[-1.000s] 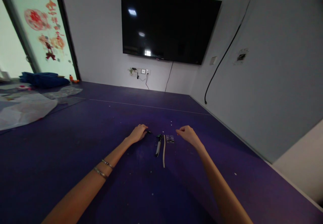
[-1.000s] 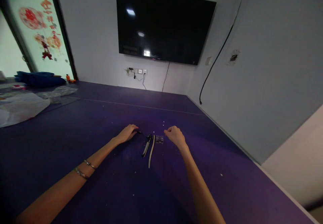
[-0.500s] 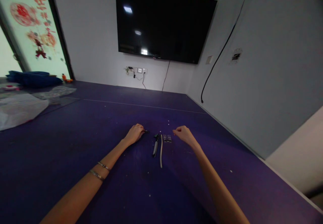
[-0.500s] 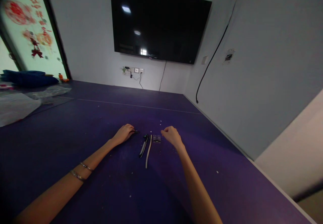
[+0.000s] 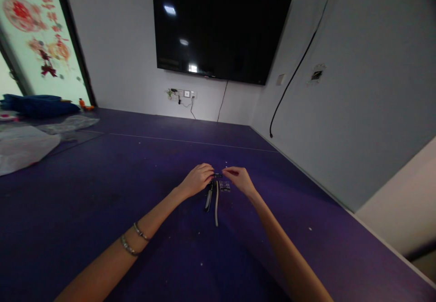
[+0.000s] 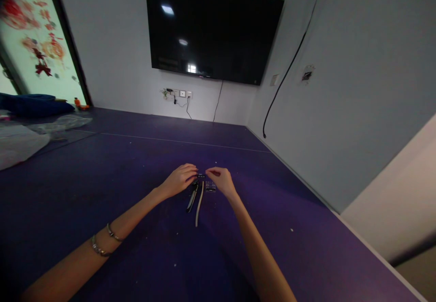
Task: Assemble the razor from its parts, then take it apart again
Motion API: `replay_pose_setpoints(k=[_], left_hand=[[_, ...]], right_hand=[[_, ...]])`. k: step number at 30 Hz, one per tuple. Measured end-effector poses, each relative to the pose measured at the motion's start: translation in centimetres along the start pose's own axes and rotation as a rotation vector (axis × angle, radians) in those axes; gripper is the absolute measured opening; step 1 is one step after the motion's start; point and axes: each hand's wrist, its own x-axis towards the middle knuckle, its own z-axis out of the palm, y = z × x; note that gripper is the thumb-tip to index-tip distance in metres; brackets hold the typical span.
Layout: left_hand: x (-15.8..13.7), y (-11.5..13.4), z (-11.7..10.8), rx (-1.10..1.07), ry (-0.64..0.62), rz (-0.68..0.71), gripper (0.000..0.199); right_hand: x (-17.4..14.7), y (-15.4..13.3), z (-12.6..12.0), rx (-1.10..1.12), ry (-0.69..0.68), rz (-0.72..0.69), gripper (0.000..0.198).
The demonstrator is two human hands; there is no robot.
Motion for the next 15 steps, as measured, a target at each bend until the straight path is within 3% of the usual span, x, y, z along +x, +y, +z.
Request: replay_pose_setpoints(k=[9, 15], left_hand=[[0.0, 1.0, 0.0, 0.03, 0.018, 0.08, 0.023], [0.0, 1.5, 0.1, 0.262, -0.037, 0.134, 0.025]], right_hand=[[-0.4, -0.7, -0.4, -0.033, -0.135, 0.019, 0.03], [-0.3, -0.4, -1.3, -0.052, -0.184, 0.001, 0.025]])
